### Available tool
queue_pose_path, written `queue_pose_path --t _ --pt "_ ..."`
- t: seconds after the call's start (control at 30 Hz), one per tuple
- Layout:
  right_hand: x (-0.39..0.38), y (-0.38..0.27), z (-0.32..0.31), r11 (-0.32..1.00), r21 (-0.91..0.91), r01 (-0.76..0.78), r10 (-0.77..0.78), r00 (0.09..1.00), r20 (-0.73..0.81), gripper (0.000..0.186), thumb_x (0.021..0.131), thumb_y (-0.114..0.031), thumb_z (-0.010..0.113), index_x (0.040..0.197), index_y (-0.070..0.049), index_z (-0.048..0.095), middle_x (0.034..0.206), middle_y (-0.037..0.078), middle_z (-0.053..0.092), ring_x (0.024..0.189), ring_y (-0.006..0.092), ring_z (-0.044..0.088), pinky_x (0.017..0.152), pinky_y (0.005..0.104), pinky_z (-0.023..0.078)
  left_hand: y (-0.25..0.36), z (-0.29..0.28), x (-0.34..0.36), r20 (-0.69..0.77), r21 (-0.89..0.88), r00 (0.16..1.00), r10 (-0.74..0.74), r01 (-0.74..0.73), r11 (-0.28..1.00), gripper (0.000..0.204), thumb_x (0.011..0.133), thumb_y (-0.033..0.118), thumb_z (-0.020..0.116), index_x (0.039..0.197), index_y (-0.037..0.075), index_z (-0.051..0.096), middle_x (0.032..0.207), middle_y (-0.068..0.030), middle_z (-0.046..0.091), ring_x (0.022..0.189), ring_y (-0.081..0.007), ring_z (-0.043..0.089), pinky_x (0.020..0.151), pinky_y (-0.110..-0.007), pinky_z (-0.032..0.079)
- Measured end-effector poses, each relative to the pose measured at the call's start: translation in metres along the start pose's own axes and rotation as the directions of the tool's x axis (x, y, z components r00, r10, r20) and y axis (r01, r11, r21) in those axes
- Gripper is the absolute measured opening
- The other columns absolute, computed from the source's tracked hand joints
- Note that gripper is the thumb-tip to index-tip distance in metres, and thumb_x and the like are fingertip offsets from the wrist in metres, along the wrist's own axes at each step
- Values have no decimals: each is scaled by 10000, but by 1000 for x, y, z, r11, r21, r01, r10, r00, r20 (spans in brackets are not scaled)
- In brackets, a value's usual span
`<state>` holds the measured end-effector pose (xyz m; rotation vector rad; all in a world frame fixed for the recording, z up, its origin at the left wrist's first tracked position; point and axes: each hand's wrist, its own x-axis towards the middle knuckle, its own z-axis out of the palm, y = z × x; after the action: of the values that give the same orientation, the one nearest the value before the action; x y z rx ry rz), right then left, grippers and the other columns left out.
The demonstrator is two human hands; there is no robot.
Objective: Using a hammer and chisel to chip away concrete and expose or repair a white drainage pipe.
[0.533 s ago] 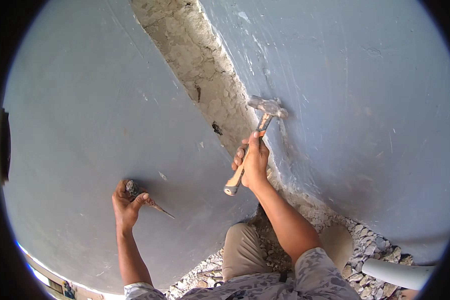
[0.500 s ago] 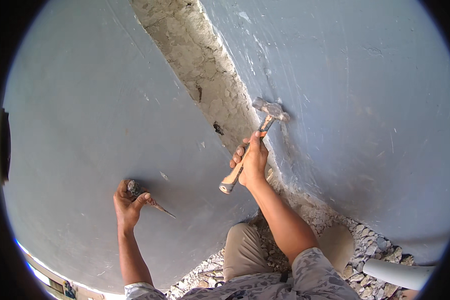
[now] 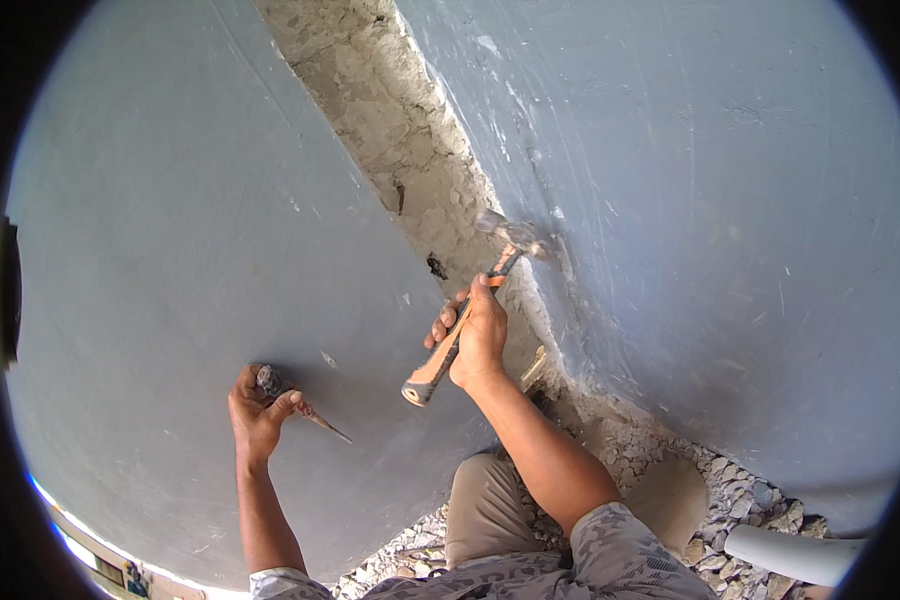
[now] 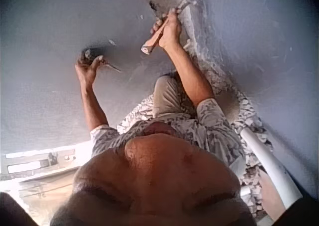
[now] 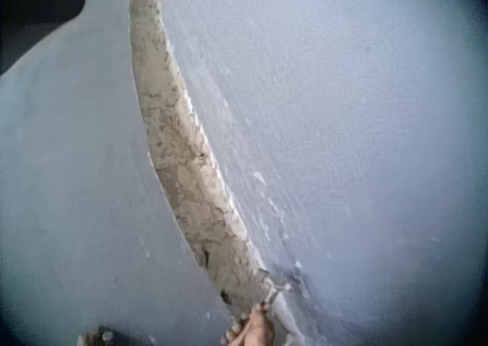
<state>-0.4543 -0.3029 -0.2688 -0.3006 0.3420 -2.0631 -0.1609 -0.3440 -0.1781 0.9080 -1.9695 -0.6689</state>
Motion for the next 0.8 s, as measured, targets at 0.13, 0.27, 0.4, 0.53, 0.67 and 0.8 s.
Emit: queue_pose_path --t 0.13,0.27,0.4,0.53,0.67,0.8 --pt "23 4 19 952 226 206 -124 936 -329 356 1037 -467 505 949 -130 433 639 21 449 540 184 478 572 418 479 5 11 7 12 38 1000 13 -13 999 311 815 -4 826 988 -26 569 805 -112 712 737 -137 692 689 -281 573" --pt "52 -12 16 978 79 -195 191 980 57 341 1021 -449 548 924 -138 448 622 -5 452 518 173 458 551 404 424 2 12 9 18 43 1000 9 -9 999 326 811 8 837 991 -27 567 795 -111 710 739 -141 696 689 -283 569" --pt "21 -6 -22 996 42 -73 75 996 -44 347 1025 -455 537 927 -132 454 623 5 459 506 180 468 519 410 430 -5 5 4 29 -12 999 30 -30 999 332 807 9 841 987 -27 564 788 -101 708 732 -138 692 690 -282 567" --pt "14 -3 -11 969 178 171 -111 947 -302 325 1026 -442 530 934 -140 455 626 4 451 500 177 464 525 400 433 -9 1 4 36 29 998 59 -60 998 336 818 59 848 974 -19 561 799 -97 701 723 -137 695 638 -267 582" --pt "29 2 30 1000 -12 7 -8 990 -141 329 1013 -448 545 934 -140 462 620 -2 438 494 162 452 510 390 435 -7 6 6 42 60 998 51 -53 997 349 811 62 855 979 -22 560 811 -108 702 725 -151 702 642 -280 602" --pt "36 -40 -13 991 -104 -80 93 988 121 325 993 -405 615 924 -125 465 610 6 470 478 170 480 488 397 455 -3 12 7 26 -37 1000 1 0 999 328 799 18 852 980 -16 580 789 -88 711 734 -126 683 692 -276 566"
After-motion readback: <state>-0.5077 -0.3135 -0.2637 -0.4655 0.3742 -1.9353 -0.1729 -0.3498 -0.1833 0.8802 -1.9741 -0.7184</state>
